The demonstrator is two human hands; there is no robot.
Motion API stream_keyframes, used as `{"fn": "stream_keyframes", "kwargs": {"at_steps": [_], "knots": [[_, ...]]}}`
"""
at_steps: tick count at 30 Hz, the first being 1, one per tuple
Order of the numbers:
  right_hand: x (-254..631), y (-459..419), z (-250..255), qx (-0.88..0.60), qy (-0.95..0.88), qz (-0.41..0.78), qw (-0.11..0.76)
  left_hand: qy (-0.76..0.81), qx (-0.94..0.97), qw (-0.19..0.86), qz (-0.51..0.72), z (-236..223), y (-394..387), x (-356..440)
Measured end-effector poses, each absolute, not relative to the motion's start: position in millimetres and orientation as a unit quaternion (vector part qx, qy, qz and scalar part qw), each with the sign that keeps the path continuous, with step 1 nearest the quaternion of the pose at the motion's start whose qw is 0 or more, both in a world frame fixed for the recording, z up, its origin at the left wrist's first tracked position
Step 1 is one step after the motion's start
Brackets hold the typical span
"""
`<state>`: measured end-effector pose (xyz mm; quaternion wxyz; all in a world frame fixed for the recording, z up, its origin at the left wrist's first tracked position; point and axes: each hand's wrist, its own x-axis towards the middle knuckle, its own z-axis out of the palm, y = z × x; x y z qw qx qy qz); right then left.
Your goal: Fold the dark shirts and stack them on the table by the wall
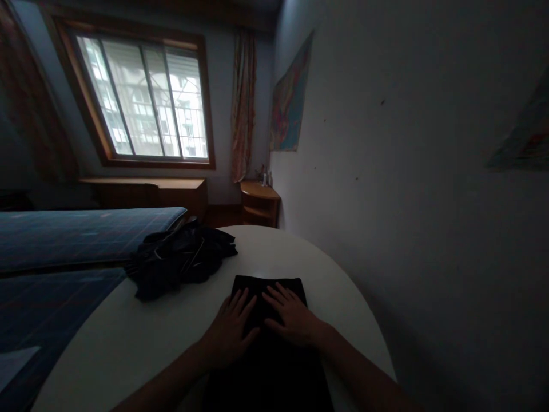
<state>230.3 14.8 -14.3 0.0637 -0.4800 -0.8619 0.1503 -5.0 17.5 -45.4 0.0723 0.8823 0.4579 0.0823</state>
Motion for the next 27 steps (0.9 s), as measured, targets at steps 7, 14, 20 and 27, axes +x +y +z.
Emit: {"fn": "stream_keyframes", "kwargs": {"at_steps": [7, 14, 20, 27], "knots": [[242.8, 34.0, -19.4, -0.561, -0.815, 0.116, 0.086, 0.451, 0.887, 0.059, 0.081, -41.1, 41.9, 3.3], [254.5, 43.1, -33.9, -0.559, -0.807, 0.110, 0.157, 0.473, 0.874, 0.067, 0.094, -29.7, 72.9, 5.6], [264.7, 54.3, -41.6, -0.585, -0.775, 0.093, 0.219, 0.466, 0.871, 0.137, 0.080, -15.6, 117.8, -6.7], [277.1, 77.1, -31.6, -0.616, -0.758, 0.140, 0.163, 0.452, 0.857, 0.242, 0.053, -10.7, 143.1, -15.8]]}}
